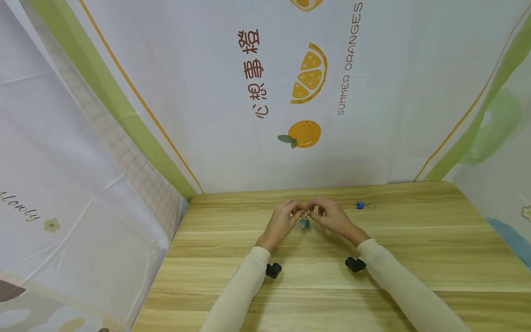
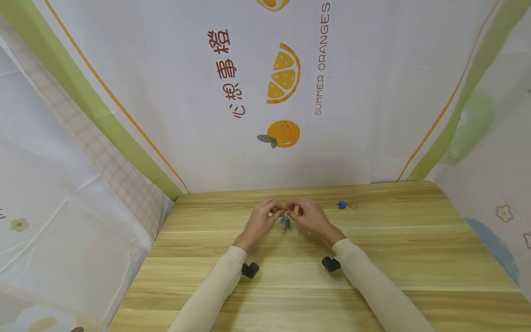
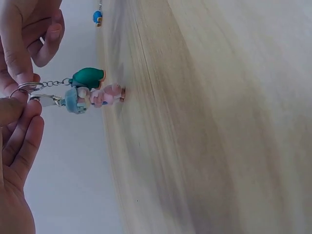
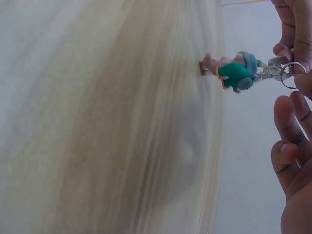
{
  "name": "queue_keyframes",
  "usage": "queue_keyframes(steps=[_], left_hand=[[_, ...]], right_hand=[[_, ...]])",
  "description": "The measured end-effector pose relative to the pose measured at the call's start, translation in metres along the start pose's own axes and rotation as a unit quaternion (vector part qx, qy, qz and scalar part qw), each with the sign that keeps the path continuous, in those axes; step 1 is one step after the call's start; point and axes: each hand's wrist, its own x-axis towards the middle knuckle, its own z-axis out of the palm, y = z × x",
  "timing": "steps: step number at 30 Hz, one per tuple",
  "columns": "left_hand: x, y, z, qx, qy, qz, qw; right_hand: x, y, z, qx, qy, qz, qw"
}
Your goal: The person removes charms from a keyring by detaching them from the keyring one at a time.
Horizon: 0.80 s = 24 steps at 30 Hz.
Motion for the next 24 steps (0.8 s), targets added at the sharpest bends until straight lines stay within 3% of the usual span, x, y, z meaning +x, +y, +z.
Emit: queue_keyframes(steps=[6,24], left_hand=[[-0.001,0.0001,-0.0011,-0.004,-0.003,0.001,1.0],[0.0006,0.0002,0.0002,-0.013,-0.02,-0.001,0.9997]], right_hand=[[0.0009,0.0036,0.0034,-0.027,0.019,-0.039,0.999],[-0.0006,0.0008,0.0007,-0.042,0.02,-0.017,0.999]])
